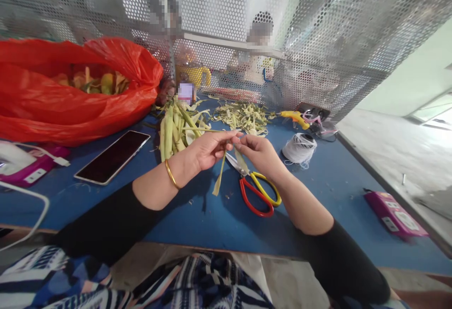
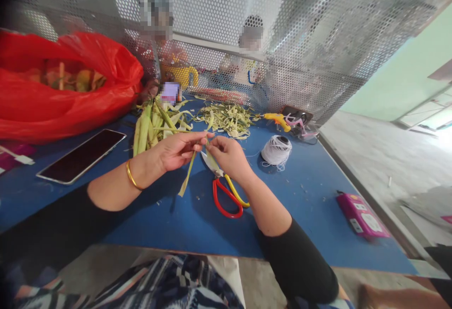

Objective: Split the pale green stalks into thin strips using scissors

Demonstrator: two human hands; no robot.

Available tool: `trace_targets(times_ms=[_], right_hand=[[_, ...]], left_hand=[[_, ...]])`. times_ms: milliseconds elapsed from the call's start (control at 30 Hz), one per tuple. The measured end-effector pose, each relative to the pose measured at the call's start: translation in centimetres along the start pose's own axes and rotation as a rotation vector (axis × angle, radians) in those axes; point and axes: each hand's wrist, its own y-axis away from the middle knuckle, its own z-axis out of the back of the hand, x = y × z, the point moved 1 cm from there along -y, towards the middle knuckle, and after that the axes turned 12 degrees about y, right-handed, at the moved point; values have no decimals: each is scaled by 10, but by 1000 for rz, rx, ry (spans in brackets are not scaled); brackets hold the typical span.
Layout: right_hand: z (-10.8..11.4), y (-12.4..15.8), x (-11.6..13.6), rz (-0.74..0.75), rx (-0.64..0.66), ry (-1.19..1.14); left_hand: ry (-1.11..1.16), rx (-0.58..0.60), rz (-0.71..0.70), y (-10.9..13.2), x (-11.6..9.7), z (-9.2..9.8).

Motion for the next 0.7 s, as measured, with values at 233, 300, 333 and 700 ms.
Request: trace_targets(times_ms=[233, 300, 333, 700], right_hand=[[21, -1, -1, -21, 181, -80], [22, -3, -3, -107, 120, -201], [21, -4, -3, -150, 75, -276], [4, -4, -12, -234, -134, -534]], left_hand=[[-40, -20, 26, 2, 0, -2], [-52, 19, 67, 3, -1, -2], [-67, 42, 96, 4, -2, -2], [-230, 75, 141, 3, 18, 0]])
